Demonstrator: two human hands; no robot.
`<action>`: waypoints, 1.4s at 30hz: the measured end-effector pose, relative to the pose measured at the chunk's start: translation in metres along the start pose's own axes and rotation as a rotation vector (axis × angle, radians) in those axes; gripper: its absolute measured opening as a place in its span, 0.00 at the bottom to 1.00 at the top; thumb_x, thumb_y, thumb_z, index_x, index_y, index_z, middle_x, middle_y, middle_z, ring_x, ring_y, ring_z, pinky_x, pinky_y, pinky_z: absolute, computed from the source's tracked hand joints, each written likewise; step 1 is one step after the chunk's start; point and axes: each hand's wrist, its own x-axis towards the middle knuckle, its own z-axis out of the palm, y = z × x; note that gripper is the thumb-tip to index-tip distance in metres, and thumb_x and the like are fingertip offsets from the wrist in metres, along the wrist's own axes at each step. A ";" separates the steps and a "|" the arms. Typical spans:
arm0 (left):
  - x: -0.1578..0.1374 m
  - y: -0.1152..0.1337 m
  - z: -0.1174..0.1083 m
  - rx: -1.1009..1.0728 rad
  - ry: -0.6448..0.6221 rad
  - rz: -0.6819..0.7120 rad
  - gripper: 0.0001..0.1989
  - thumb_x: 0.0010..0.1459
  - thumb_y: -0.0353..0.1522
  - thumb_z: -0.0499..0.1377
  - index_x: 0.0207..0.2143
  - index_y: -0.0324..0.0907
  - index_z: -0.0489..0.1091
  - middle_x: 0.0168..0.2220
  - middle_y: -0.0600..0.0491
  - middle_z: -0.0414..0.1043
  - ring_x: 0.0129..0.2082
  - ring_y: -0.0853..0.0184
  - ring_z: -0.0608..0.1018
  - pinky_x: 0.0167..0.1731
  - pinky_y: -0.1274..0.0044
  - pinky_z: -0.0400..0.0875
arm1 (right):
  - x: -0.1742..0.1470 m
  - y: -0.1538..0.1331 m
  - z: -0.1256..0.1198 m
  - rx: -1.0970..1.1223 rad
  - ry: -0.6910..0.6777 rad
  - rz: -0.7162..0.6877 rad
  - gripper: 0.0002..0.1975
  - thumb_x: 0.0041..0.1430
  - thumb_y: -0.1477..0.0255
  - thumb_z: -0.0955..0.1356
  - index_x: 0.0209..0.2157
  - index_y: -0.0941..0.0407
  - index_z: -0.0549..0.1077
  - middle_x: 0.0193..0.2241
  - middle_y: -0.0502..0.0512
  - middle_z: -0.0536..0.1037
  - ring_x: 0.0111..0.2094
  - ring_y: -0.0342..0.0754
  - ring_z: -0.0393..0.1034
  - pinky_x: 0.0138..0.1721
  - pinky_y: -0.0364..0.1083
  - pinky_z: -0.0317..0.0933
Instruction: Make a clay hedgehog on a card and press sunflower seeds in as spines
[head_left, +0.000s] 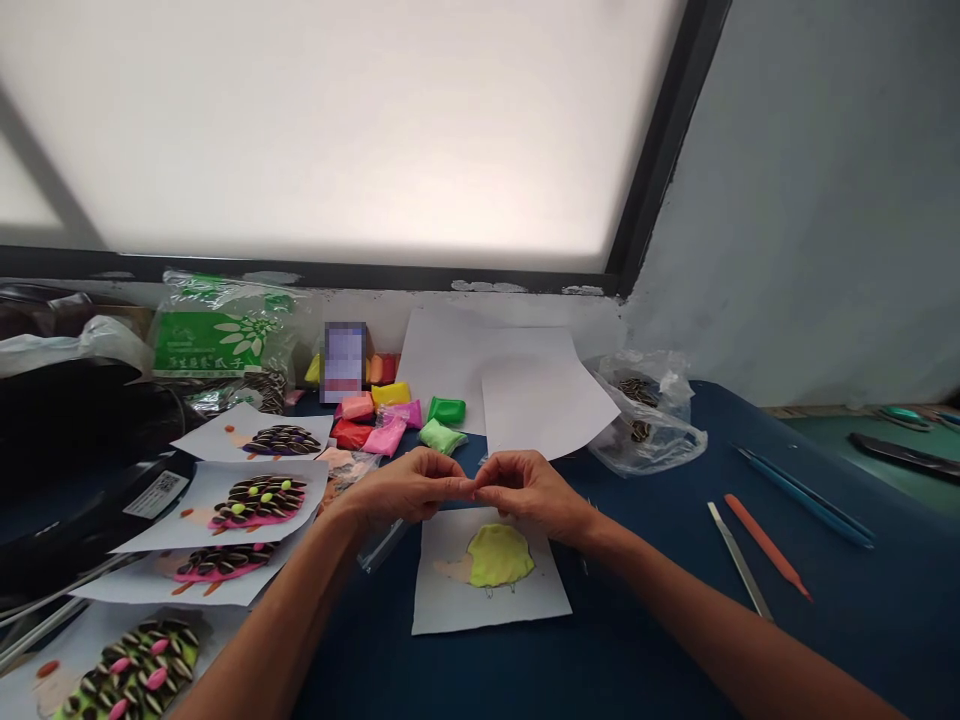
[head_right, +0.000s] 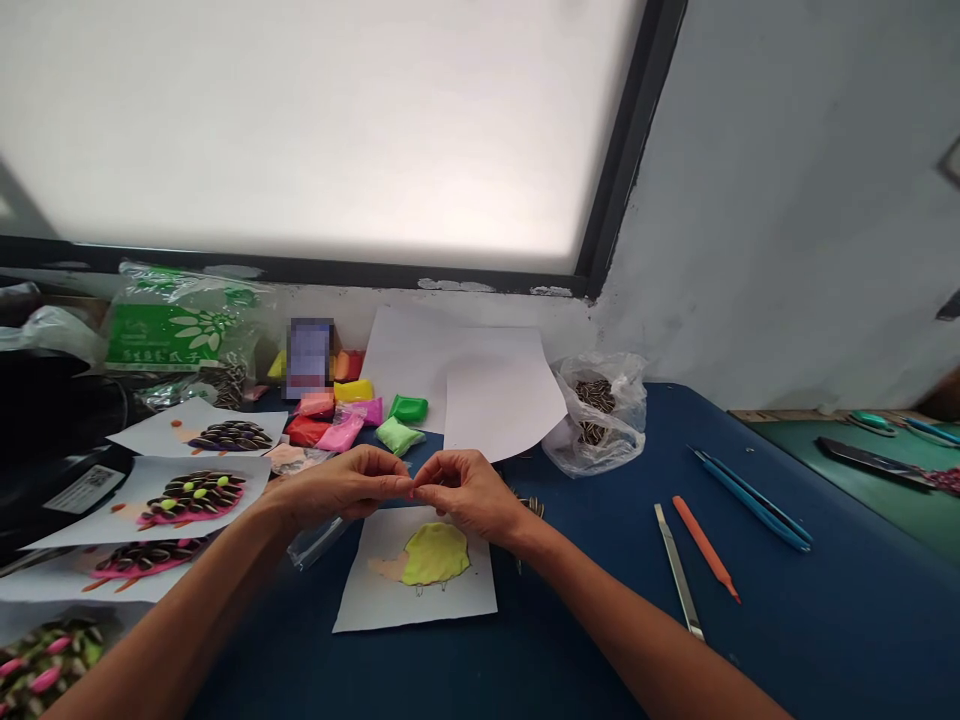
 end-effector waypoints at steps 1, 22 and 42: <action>0.000 0.000 0.000 0.012 -0.006 -0.006 0.23 0.43 0.50 0.67 0.27 0.39 0.70 0.17 0.64 0.50 0.16 0.78 0.51 0.17 0.79 0.40 | 0.000 0.000 0.001 -0.032 0.016 -0.018 0.06 0.52 0.70 0.72 0.29 0.58 0.76 0.26 0.49 0.73 0.26 0.39 0.62 0.27 0.41 0.56; 0.004 -0.004 -0.001 -0.013 -0.012 -0.018 0.22 0.43 0.48 0.68 0.26 0.38 0.70 0.17 0.64 0.52 0.16 0.78 0.52 0.17 0.79 0.41 | 0.000 0.000 0.001 -0.080 0.008 -0.025 0.06 0.52 0.72 0.71 0.34 0.57 0.78 0.29 0.50 0.75 0.26 0.39 0.64 0.27 0.40 0.57; 0.000 0.003 0.007 0.188 0.119 -0.035 0.26 0.40 0.52 0.67 0.28 0.38 0.74 0.17 0.63 0.51 0.17 0.77 0.50 0.18 0.78 0.41 | 0.001 0.018 0.000 -0.297 0.134 -0.169 0.03 0.54 0.74 0.70 0.30 0.58 0.78 0.25 0.50 0.75 0.26 0.41 0.63 0.26 0.39 0.58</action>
